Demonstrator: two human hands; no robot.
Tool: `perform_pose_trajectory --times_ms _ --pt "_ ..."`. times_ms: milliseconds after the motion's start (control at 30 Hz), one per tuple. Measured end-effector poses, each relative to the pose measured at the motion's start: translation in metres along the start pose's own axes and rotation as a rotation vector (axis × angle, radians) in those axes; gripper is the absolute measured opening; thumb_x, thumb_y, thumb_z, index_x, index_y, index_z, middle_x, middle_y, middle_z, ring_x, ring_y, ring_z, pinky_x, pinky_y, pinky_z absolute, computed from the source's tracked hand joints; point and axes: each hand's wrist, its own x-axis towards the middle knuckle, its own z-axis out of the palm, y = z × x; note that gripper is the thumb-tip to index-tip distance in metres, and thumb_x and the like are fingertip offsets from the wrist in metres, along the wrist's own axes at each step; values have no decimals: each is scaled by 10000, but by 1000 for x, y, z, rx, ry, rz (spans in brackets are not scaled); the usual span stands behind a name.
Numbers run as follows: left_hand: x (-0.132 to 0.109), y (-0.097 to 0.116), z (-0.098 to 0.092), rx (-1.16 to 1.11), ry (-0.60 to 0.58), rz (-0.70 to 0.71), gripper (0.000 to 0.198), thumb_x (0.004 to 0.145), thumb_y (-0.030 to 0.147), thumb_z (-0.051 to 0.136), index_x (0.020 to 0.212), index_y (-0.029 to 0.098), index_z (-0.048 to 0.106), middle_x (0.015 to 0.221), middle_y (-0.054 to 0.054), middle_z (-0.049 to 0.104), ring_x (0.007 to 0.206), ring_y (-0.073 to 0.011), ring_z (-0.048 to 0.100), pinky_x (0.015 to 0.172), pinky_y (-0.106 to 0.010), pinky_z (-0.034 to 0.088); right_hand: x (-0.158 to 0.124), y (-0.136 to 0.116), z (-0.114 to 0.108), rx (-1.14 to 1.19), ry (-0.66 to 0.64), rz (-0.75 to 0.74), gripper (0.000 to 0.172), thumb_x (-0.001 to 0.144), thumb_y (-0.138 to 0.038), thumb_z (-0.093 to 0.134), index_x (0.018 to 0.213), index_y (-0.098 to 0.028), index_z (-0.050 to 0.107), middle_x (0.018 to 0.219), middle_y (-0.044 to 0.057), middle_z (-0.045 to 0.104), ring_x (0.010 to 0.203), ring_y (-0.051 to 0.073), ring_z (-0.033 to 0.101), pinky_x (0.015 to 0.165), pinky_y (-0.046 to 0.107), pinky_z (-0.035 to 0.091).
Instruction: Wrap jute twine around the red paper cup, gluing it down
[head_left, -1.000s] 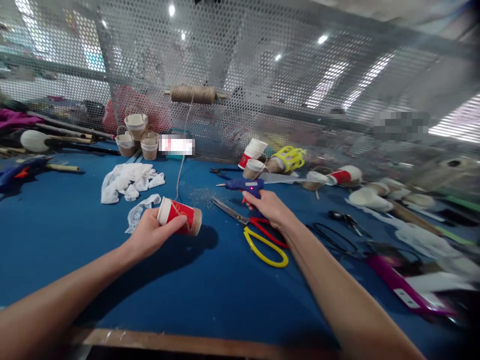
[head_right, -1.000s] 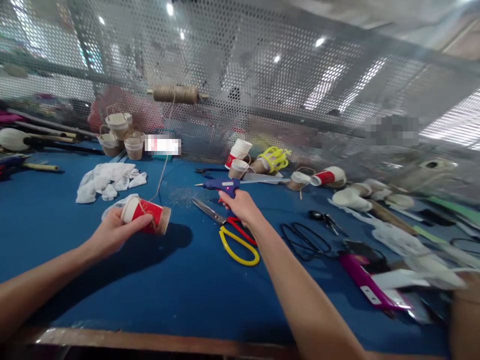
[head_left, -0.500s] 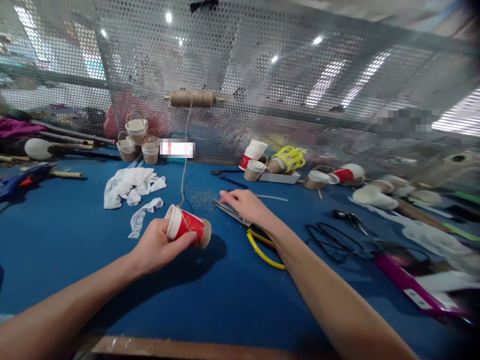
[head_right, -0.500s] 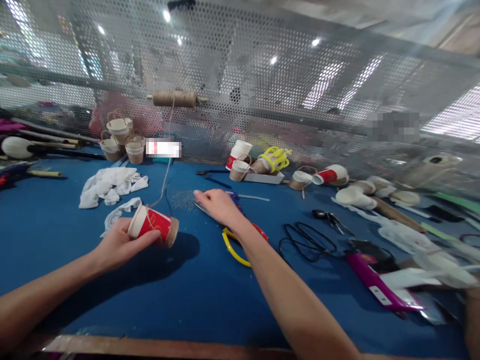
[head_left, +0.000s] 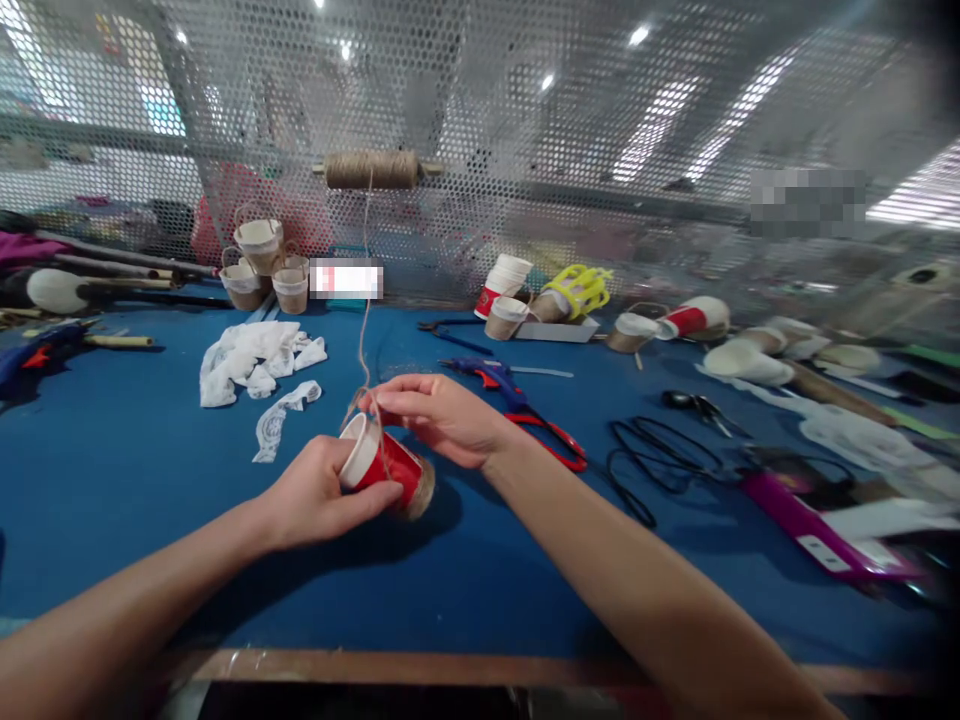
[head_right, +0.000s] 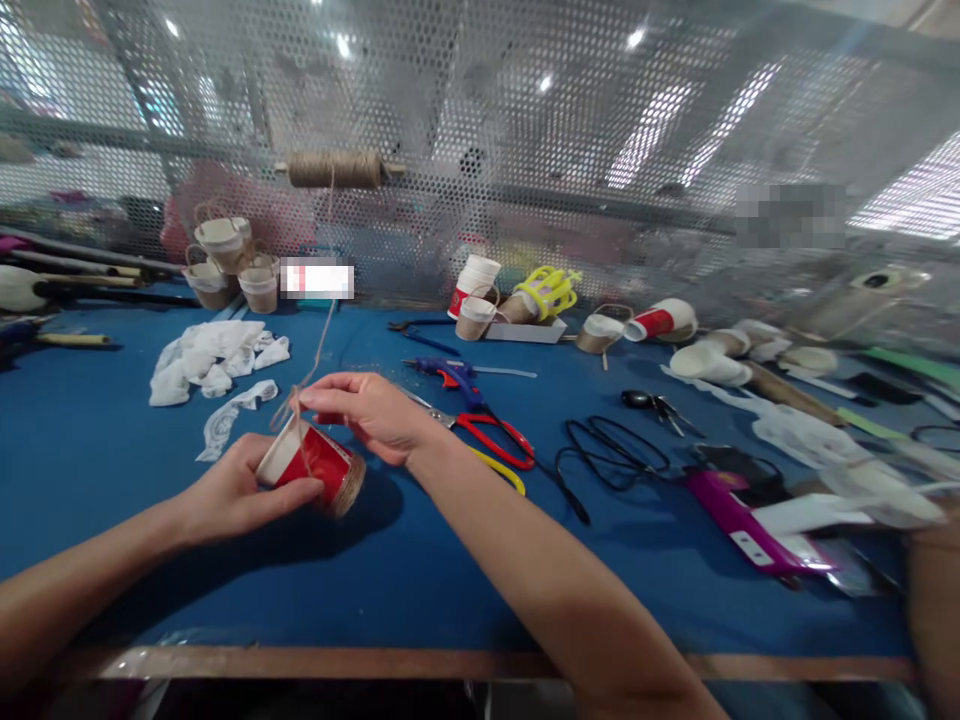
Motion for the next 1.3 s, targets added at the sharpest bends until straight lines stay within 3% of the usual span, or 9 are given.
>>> perform_pose_trajectory --times_ms 100,233,367,467,567,700,900,1100,1300 --pt "0 0 1 -72 -26 -56 238 769 280 525 577 139 542 474 55 415 428 -61 321 400 -178 282 -7 -2 5 -60 -26 -14 165 680 -326 659 680 -161 665 808 7 623 747 96 547 759 247 408" --pt "1 0 2 -56 -41 -129 249 750 304 538 579 125 561 469 53 393 426 -61 299 386 -182 247 -15 -4 11 -249 -65 -24 183 620 -285 706 731 -163 625 817 6 604 775 118 551 747 271 425" --pt "2 -1 2 -45 -53 -157 230 753 303 532 632 117 591 495 40 433 443 -69 331 408 -188 281 -18 -9 15 -523 -13 -87 283 630 -282 700 857 -163 578 919 26 596 826 128 550 761 282 430" --pt "1 -3 3 -32 -45 -120 223 754 301 537 633 121 591 500 34 453 448 -73 346 406 -186 291 -16 -14 18 -714 -52 -113 198 684 -272 652 833 -158 592 947 44 611 874 145 552 796 293 417" --pt "1 -3 4 -45 -28 -114 220 743 299 555 620 120 590 499 28 473 447 -72 356 401 -183 300 -11 -13 20 -723 -130 -131 77 707 -233 615 730 -161 607 886 30 626 876 148 554 795 284 411" --pt "3 -1 2 -254 -36 -205 238 726 313 583 588 119 578 482 28 492 434 -66 376 406 -180 323 -9 -9 16 -529 51 -162 113 699 -269 622 699 -156 612 770 11 620 742 123 554 701 267 427" --pt "6 1 -2 -605 89 -337 205 643 302 684 594 120 605 530 15 577 469 -70 465 493 -185 412 -27 -13 4 -440 269 -276 192 684 -343 656 706 -154 631 598 -31 557 524 73 452 522 227 379" --pt "6 2 -1 -701 103 -377 189 633 302 709 635 122 654 563 9 621 489 -66 497 526 -179 429 -37 -10 -2 -461 399 -379 169 692 -321 662 728 -157 642 612 -25 573 524 69 453 512 223 385" --pt "7 3 -1 -671 125 -406 170 630 283 709 645 120 663 572 2 634 497 -77 511 532 -190 443 -40 -10 1 -523 441 -422 163 698 -318 656 718 -157 647 593 -25 568 517 71 453 504 222 388"
